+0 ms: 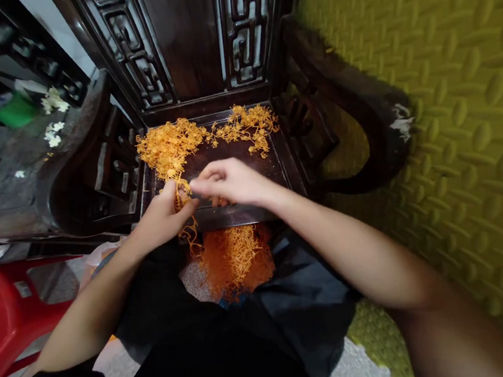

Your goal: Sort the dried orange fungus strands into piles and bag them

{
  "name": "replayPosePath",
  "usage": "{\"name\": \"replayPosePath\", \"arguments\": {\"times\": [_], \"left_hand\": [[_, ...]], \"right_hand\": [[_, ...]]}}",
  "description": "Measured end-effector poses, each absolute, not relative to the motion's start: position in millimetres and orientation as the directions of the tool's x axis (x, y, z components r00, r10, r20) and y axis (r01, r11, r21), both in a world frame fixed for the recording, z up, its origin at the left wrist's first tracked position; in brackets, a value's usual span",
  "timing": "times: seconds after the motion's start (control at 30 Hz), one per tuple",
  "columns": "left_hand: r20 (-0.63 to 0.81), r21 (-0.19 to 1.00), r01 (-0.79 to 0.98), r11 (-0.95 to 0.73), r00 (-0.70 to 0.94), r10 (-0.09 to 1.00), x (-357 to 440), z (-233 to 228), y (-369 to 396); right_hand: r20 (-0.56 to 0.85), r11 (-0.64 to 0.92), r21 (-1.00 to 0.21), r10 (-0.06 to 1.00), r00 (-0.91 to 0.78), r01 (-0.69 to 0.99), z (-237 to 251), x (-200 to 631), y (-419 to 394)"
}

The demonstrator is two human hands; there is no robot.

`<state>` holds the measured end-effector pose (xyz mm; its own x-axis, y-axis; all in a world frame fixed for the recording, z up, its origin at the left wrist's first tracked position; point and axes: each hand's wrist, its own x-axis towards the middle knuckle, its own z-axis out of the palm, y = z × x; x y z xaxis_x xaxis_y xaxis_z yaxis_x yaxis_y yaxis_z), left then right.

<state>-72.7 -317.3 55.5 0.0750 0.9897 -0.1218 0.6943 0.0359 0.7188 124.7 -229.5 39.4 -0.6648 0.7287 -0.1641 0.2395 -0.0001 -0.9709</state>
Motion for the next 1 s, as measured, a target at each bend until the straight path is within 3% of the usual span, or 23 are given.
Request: {"name": "replayPosePath", "arguments": {"times": [0.1, 0.17, 0.27, 0.33, 0.4, 0.5, 0.67, 0.8, 1.0], "left_hand": [[-0.071, 0.741, 0.671, -0.035, 0.13, 0.989, -73, 51, -314], [-0.046, 0.824, 0.562, -0.066, 0.182, 0.982, -78, 51, -312], [-0.099, 0.951, 0.307, 0.031, 0.21, 0.973, -86, 57, -307], [-0.147, 0.97, 0.216, 0.11, 0.163, 0.976, -90, 61, -304], [-0.142, 0.968, 0.221, 0.119, 0.094, 0.985, -92, 62, -301], [-0.001, 0.946, 0.323, -0.007, 0.025, 1.0, -93, 59, -298], [0.33, 0.741, 0.616, -0.266, 0.011, 0.944, -91, 53, -296], [0.35, 0.745, 0.585, -0.321, 0.067, 0.934, -86, 54, -297], [0.26, 0.895, 0.402, -0.192, -0.122, 0.958, -81, 57, -295]], "right_hand": [[-0.131, -0.028, -0.985, 0.761, -0.636, 0.17, 44, 108, -253], [-0.104, -0.005, -0.985, 0.809, -0.578, 0.17, 41, 103, -255], [-0.091, 0.004, -0.985, 0.834, -0.544, 0.171, 40, 107, -248], [-0.117, -0.067, -0.992, 0.824, -0.554, 0.109, 41, 111, -244], [-0.14, -0.163, -0.987, 0.798, -0.586, 0.015, 43, 114, -243], [-0.117, -0.215, -0.973, 0.77, -0.628, -0.082, 43, 114, -241], [0.03, 0.034, -0.999, 0.812, -0.583, -0.003, 40, 113, -238], [0.177, 0.243, -0.969, 0.79, -0.586, 0.035, 41, 109, -242], [0.101, 0.193, -0.974, 0.846, -0.523, 0.123, 46, 105, -250]]}}
